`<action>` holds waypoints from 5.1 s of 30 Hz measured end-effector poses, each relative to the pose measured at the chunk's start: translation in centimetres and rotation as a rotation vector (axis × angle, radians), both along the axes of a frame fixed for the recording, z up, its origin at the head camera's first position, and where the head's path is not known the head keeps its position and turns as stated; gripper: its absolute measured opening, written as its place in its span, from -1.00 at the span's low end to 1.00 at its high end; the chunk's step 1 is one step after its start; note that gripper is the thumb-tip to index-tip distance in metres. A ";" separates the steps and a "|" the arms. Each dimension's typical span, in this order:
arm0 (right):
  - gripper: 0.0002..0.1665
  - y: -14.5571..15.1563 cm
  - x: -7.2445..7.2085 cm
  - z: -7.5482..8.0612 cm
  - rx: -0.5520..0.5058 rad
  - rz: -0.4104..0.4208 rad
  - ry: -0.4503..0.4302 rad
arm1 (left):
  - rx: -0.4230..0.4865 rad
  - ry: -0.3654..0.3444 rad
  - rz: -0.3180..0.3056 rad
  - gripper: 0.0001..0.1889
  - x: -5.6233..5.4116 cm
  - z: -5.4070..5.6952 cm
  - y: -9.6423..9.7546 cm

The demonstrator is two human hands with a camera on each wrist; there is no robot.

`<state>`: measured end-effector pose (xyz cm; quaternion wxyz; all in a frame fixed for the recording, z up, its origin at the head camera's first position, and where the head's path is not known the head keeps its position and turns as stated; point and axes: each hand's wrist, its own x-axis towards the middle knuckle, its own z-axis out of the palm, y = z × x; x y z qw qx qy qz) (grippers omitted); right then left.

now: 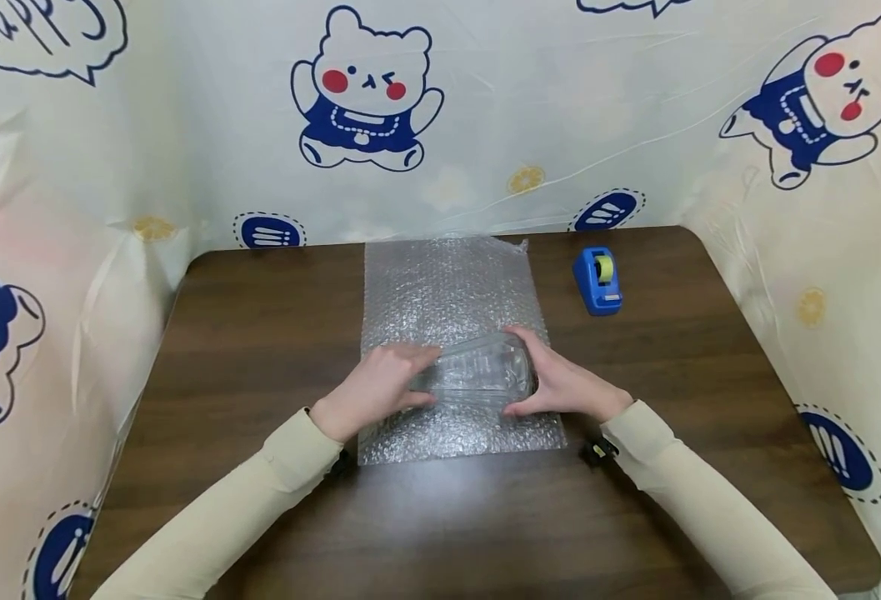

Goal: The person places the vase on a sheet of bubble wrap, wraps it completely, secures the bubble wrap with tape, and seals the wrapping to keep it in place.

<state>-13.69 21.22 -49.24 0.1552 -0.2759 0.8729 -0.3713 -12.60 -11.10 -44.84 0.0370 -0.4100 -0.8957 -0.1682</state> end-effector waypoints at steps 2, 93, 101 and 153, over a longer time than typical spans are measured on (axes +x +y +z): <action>0.50 0.1 -0.1 0.2 0.030 -0.004 0.019 | 0.000 -0.015 0.005 -0.31 -0.2 0.1 0.1; 0.21 -1.2 1.0 4.4 0.277 0.202 0.555 | -0.106 0.211 0.016 -0.25 0.5 0.3 0.5; 0.30 -1.7 1.8 5.1 0.422 0.179 0.587 | -0.132 0.190 -0.019 -0.39 1.0 0.9 0.6; 0.22 0.1 -0.3 5.1 0.296 0.260 0.381 | -0.097 -0.085 -0.052 -0.38 -0.9 0.8 -0.2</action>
